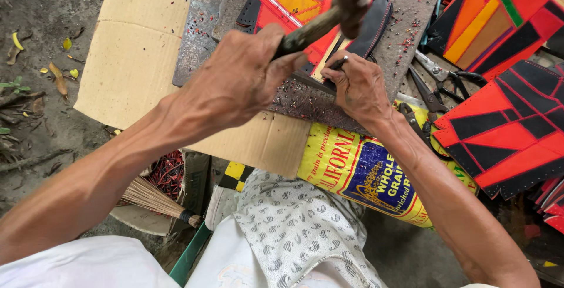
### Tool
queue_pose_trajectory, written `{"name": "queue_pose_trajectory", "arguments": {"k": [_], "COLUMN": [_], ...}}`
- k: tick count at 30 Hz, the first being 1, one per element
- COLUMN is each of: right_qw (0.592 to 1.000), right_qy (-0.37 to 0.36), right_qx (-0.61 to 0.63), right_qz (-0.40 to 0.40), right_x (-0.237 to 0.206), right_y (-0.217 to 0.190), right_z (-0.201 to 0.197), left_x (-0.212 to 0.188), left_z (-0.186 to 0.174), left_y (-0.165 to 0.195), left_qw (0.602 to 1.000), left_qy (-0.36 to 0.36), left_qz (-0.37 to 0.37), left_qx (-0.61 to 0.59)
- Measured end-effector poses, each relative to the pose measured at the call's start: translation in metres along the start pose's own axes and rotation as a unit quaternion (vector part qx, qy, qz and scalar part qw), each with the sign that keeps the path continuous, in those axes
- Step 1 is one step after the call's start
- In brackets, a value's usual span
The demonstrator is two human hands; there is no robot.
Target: The person holds a punch against a colorful patchwork leather panel on a stone block and strikes it repeatedly with a hammer, working along the edge of the panel. After finishing, the person sets the panel onto a stack of similar completed leather pieces.
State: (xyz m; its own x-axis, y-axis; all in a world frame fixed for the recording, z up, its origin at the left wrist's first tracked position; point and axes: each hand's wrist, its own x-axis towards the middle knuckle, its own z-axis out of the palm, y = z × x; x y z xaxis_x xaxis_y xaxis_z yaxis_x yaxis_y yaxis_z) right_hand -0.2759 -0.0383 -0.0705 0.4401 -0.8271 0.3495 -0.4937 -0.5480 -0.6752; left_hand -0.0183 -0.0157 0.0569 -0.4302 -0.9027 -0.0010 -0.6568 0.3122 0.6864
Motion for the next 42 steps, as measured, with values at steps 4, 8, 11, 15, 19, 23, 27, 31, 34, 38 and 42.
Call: {"name": "queue_pose_trajectory", "arguments": {"k": [4, 8, 11, 15, 19, 23, 27, 31, 34, 38, 42], "right_qw": [0.995, 1.0, 1.0, 0.999, 0.998, 1.0, 0.999, 0.999, 0.999, 0.998, 0.997], "right_qy": [-0.015, 0.01, 0.002, 0.004, 0.012, 0.003, 0.001, 0.011, 0.018, 0.014, 0.003], "right_qx": [-0.095, -0.012, -0.019, -0.031, -0.062, -0.024, -0.044, -0.043, -0.041, -0.053, -0.078], "right_qz": [0.003, -0.02, 0.007, -0.027, 0.008, 0.01, -0.001, 0.004, 0.006, 0.012, 0.02], "right_x": [0.0, -0.001, -0.002, 0.001, 0.001, -0.003, -0.001, 0.001, 0.001, 0.0, 0.002], "right_y": [0.006, 0.004, 0.0, -0.001, 0.001, 0.001, 0.001, 0.0, 0.0, -0.001, -0.001], "right_z": [0.002, 0.002, 0.001, 0.002, 0.005, 0.005, 0.004, 0.008, 0.01, 0.011, 0.011], "left_x": [0.006, 0.007, 0.001, 0.007, 0.009, 0.0, 0.004, 0.01, 0.013, 0.009, 0.01], "left_z": [-0.001, -0.016, -0.014, -0.003, 0.001, 0.009, 0.012, -0.001, -0.019, -0.02, -0.005], "left_y": [0.023, 0.037, 0.042, 0.035, 0.023, 0.018, 0.011, 0.021, 0.04, 0.058, 0.034], "left_qw": [0.998, 0.997, 0.992, 0.997, 0.994, 0.997, 0.996, 0.995, 0.993, 0.973, 0.997], "left_qy": [0.002, 0.007, 0.067, -0.009, -0.004, -0.018, -0.058, -0.048, 0.018, 0.142, -0.004], "left_qz": [0.055, 0.077, 0.088, 0.067, 0.085, 0.062, 0.009, 0.025, 0.102, 0.164, 0.052], "left_qx": [0.044, 0.014, -0.054, 0.049, 0.072, 0.042, 0.071, 0.089, 0.059, -0.079, 0.054]}}
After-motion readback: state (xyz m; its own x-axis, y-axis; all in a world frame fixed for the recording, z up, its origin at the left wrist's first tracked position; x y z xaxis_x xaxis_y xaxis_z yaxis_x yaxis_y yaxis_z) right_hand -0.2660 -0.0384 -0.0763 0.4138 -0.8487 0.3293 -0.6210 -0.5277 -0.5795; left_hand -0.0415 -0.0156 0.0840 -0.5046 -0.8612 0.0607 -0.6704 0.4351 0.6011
